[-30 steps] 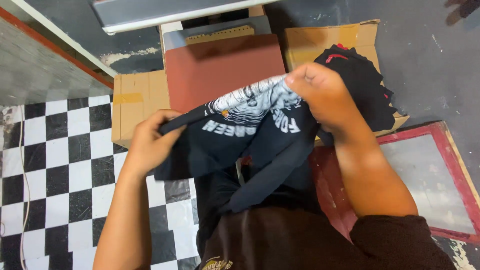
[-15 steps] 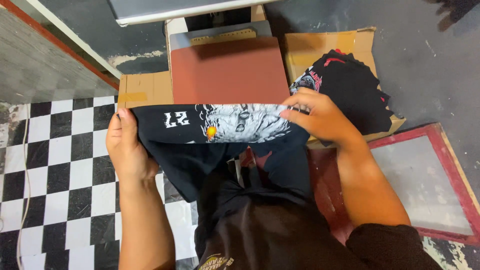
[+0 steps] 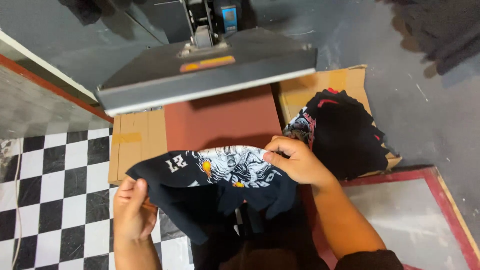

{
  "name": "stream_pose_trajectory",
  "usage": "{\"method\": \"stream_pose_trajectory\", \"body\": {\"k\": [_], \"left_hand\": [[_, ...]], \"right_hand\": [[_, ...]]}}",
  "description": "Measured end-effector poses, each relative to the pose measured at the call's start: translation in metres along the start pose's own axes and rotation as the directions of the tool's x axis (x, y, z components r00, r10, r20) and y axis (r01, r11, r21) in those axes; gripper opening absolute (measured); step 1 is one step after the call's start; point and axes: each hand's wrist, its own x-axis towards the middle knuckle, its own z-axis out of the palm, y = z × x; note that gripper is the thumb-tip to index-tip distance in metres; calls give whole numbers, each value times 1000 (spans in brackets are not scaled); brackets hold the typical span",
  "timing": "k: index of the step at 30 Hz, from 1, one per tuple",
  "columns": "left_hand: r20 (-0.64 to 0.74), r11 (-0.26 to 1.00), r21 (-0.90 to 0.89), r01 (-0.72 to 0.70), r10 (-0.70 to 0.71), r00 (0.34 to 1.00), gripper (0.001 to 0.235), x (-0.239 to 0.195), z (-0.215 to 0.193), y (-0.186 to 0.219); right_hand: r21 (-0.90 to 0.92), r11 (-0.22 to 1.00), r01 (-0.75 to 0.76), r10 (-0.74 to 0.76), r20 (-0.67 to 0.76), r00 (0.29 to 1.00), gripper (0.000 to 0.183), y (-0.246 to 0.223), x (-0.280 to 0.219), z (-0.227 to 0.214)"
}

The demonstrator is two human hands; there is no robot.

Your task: Preparing and heat-pressing printed t-shirts.

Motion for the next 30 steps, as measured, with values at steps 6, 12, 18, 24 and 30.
{"method": "stream_pose_trajectory", "body": {"k": [6,12,18,24,30], "left_hand": [[-104,987,99,125,-115,988,29,32,70,36],[-167,971,218,93,-57,984,12,32,134,104],[-170,944,330,26,33,985,15,25,155,140],[-158,994,104,15,1,987,10,28,200,172],[-100,986,162,46,-30,995,7,20,197,157]], "right_hand": [[63,988,-140,135,82,987,12,-39,33,-17],[-43,959,-280,278,-43,960,13,-119,35,-42],[-234,959,-158,108,-211,971,13,-159,45,-54],[-217,942,-255,188,-290,939,17,-163,39,-35],[-471,882,-26,-163,-355,921,27,-219,38,2]]}}
